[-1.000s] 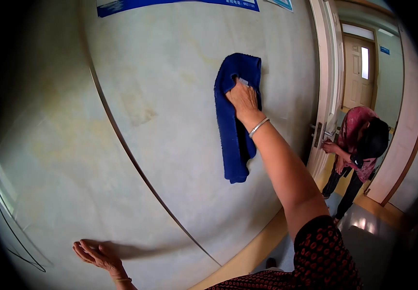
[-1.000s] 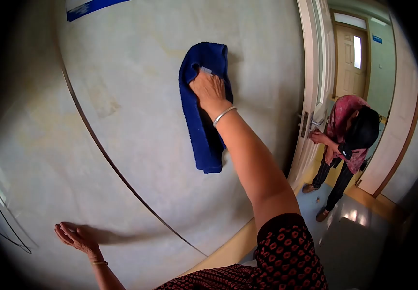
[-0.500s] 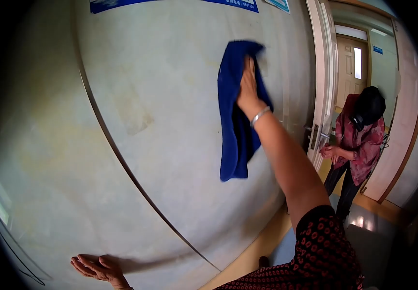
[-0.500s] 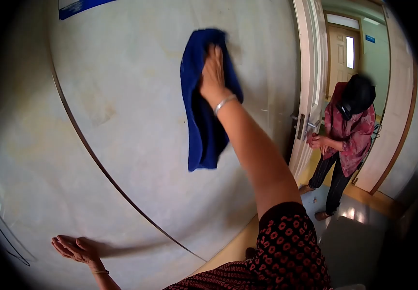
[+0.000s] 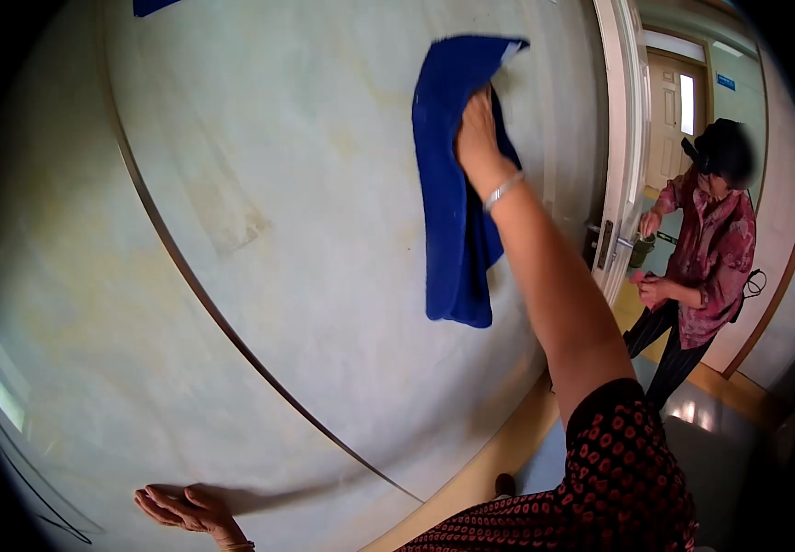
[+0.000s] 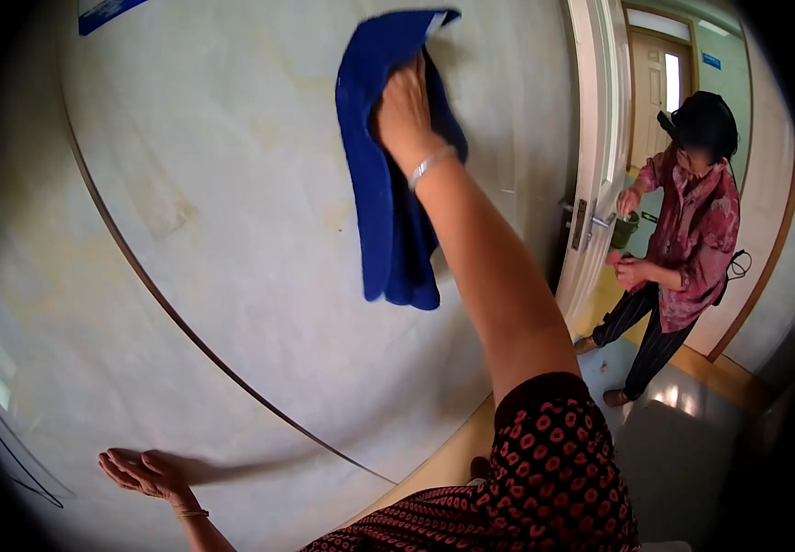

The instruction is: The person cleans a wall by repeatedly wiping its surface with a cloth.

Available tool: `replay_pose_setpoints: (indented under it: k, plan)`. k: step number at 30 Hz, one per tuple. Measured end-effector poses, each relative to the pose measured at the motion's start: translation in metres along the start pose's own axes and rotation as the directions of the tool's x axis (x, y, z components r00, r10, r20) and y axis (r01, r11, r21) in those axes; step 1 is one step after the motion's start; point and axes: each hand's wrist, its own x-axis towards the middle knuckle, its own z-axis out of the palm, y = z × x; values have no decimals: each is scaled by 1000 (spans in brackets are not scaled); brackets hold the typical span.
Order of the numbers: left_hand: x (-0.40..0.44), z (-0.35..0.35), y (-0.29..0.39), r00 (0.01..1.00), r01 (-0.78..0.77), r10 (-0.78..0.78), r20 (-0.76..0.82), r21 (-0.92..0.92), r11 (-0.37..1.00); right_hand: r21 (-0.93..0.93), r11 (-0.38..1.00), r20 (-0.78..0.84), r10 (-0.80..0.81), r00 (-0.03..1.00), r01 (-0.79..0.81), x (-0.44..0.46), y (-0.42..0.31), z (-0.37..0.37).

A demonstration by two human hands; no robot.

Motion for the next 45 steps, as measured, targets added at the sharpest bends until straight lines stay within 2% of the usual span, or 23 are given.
replay_pose_setpoints:
  k: [1,3,5,6,8,9,10,12,15,17,19,21,22,23,25,30,33,34,35,39,41,43,45]
  plan:
    - [2,2,-2,1000,6,-6,-8,0,1000,108,994,-34,-3,999,6,-15,-26,-16]
    - [-1,5,5,1000,18,-18,0,9,1000,-139,986,194,-68,979,96,-83,-22,-20]
    - [-7,8,15,1000,24,-24,18,22,999,61,994,194,81,978,-95,-107,-33,-32]
    - [-9,12,22,1000,18,-18,11,14,1000,61,994,195,79,978,-93,-108,-25,-31]
    - [-13,14,30,1000,3,-3,6,7,1000,-43,999,178,30,983,-23,-103,-6,-30]
    - [-14,14,33,1000,1,-1,11,12,1000,-192,980,313,102,944,-43,-96,12,-25]
    - [-15,14,34,1000,-3,3,14,18,1000,-195,980,315,112,942,-51,-89,21,-18]
    - [-15,15,38,1000,-6,6,22,13,1000,-90,995,64,41,997,-35,-81,30,-4]
    - [-22,19,42,1000,-11,10,17,9,1000,-39,998,76,46,996,-43,-111,26,-14]
    - [-25,20,44,1000,-17,17,6,6,1000,-1,999,199,48,979,-49,-132,3,-33]
    - [-27,20,48,1000,11,-12,18,20,1000,-40,999,252,39,967,-30,-131,-7,-50]
    - [-30,21,50,1000,7,-7,16,21,1000,-58,997,168,64,984,-55,-122,13,-34]
    - [-29,20,48,1000,-2,2,17,19,1000,-138,984,197,142,970,-116,-121,35,-19]
    - [-28,21,45,1000,-12,12,21,21,1000,142,980,124,120,985,-138,-94,27,-24]
    - [-31,21,44,1000,-7,7,10,25,1000,-22,997,152,79,985,-76,-102,34,-17]
    - [-31,20,48,1000,4,-4,17,24,1000,-73,992,141,111,984,-102,-135,-7,-47]
    - [-32,21,51,1000,2,-2,23,34,999,-140,988,142,82,987,-62,-123,6,-50]
    - [-33,20,51,1000,-8,7,19,36,999,-168,984,78,77,994,-63,-117,17,-45]
    - [-31,20,50,1000,-11,10,24,33,999,-193,969,97,174,980,-153,-111,24,-43]
    - [-31,20,59,1000,-19,18,7,26,999,-199,951,-9,239,971,-236,-99,31,-37]
    - [-31,22,60,1000,-18,18,0,24,1000,-72,988,-21,132,991,-134,-105,31,-35]
    - [-32,21,56,999,-15,12,32,91,996,-85,994,-35,62,997,-65,-96,41,-34]
    - [-32,21,62,999,-15,10,46,95,995,-131,949,20,293,956,-288,-81,67,-37]
